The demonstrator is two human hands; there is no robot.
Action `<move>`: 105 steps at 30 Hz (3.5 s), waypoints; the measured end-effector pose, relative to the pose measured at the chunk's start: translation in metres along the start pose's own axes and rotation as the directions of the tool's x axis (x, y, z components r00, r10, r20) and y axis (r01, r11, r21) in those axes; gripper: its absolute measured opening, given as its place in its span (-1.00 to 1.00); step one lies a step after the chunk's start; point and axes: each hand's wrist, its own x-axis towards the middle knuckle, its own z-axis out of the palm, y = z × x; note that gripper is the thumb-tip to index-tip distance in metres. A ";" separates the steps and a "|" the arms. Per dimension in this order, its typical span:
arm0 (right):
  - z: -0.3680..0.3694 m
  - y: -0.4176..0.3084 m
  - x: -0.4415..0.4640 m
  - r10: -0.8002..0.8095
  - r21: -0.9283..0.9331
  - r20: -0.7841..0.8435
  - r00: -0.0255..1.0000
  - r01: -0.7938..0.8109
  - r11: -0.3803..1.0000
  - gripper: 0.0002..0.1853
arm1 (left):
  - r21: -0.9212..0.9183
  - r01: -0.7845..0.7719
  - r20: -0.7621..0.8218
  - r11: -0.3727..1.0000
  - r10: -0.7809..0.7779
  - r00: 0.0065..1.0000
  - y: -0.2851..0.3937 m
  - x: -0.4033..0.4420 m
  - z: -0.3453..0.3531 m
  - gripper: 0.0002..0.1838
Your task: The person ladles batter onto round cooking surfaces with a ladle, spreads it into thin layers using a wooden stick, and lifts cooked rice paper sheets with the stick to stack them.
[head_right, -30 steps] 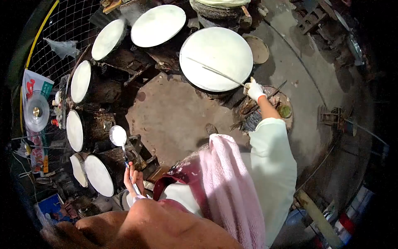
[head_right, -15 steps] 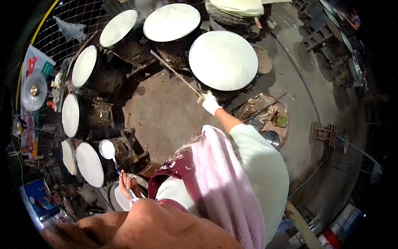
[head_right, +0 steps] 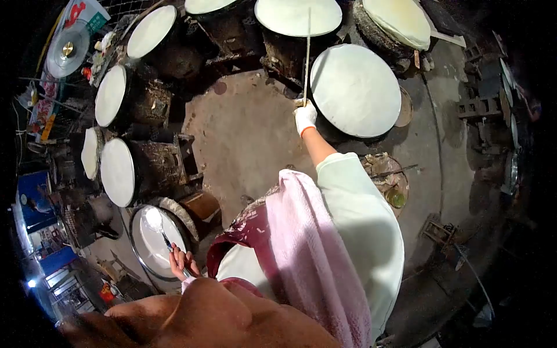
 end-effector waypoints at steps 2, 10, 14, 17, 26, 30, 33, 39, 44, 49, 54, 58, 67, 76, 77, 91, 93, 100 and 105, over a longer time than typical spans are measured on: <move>-0.012 -0.002 -0.015 0.030 -0.035 0.110 0.993 -0.026 0.999 -0.66 | -0.049 0.015 0.080 0.999 -0.011 0.997 0.008 0.002 -0.022 -0.64; -0.038 0.054 -0.161 -0.126 -0.491 0.689 0.714 0.588 0.643 -0.77 | -0.056 -0.011 0.031 0.998 0.012 0.999 0.053 0.034 -0.094 -0.69; -0.036 0.071 -0.231 0.159 -0.659 0.660 0.734 0.463 0.593 -0.76 | 0.021 -0.070 -0.203 0.997 0.073 0.976 0.073 0.038 -0.100 -0.64; -0.037 0.066 -0.265 0.237 -0.684 0.689 0.685 0.507 0.524 -0.79 | -0.015 -0.007 -0.154 1.000 0.005 0.988 0.092 0.042 -0.125 -0.68; -0.073 0.251 -0.227 0.134 -0.634 0.650 0.748 0.438 0.637 -0.87 | -0.090 0.010 -0.175 0.996 -0.025 0.984 0.117 0.059 -0.212 -0.77; -0.056 0.210 -0.271 0.320 -0.632 0.508 0.800 0.093 0.769 -0.97 | -0.142 -0.007 -0.180 0.990 -0.019 0.984 0.123 0.057 -0.239 -0.77; -0.044 0.271 -0.244 0.223 -0.610 0.575 0.787 0.231 0.758 -0.93 | -0.178 0.010 -0.121 0.984 -0.032 0.992 0.124 0.059 -0.255 -0.78; 0.007 0.137 -0.314 0.085 -0.593 0.714 0.695 0.536 0.601 -0.75 | -0.224 0.012 -0.230 0.975 -0.064 0.971 0.124 0.065 -0.260 -0.85; 0.013 0.160 -0.295 -0.020 -0.559 0.727 0.686 0.608 0.564 -0.77 | -0.314 0.031 -0.211 0.949 -0.102 0.972 0.105 0.087 -0.296 -0.86; -0.004 0.136 -0.301 0.083 -0.584 0.671 0.737 0.456 0.672 -0.81 | -0.269 0.004 -0.370 0.963 -0.107 0.923 0.072 0.117 -0.356 -0.72; -0.050 0.119 -0.295 0.000 -0.431 0.657 0.754 0.375 0.821 -0.83 | -0.321 -0.018 -0.438 0.947 -0.132 0.889 0.041 0.132 -0.411 -0.67; -0.091 0.115 -0.285 -0.083 -0.221 0.665 0.742 0.302 0.927 -0.84 | -0.154 -0.002 -0.414 0.988 -0.063 0.908 0.024 0.141 -0.440 -0.59; -0.102 0.061 -0.315 -0.068 -0.035 0.674 0.736 0.124 0.992 -0.86 | -0.044 0.020 -0.531 0.999 -0.041 0.847 0.025 0.151 -0.416 -0.66; -0.107 0.012 -0.353 -0.038 -0.049 0.702 0.711 0.102 0.994 -0.87 | 0.099 0.094 -0.608 0.991 -0.014 0.793 0.015 0.160 -0.429 -0.55; -0.106 0.008 -0.355 -0.042 -0.050 0.707 0.706 0.108 0.993 -0.87 | 0.073 0.093 -0.604 0.993 -0.031 0.797 0.015 0.160 -0.431 -0.56; -0.101 -0.041 -0.358 -0.052 -0.099 0.751 0.659 0.190 0.977 -0.87 | 0.069 0.046 -0.592 0.997 0.004 0.806 0.011 0.166 -0.439 -0.51; -0.100 -0.050 -0.360 -0.046 -0.126 0.758 0.651 0.216 0.968 -0.87 | 0.028 0.027 -0.575 0.999 -0.006 0.818 0.012 0.162 -0.431 -0.50; -0.095 -0.047 -0.362 -0.036 -0.056 0.730 0.683 0.112 0.992 -0.87 | -0.025 0.024 -0.595 0.999 -0.034 0.803 0.015 0.159 -0.420 -0.50; -0.084 0.058 -0.318 -0.042 0.132 0.628 0.777 -0.053 0.990 -0.88 | 0.040 0.027 -0.600 0.999 0.003 0.800 0.009 0.164 -0.436 -0.55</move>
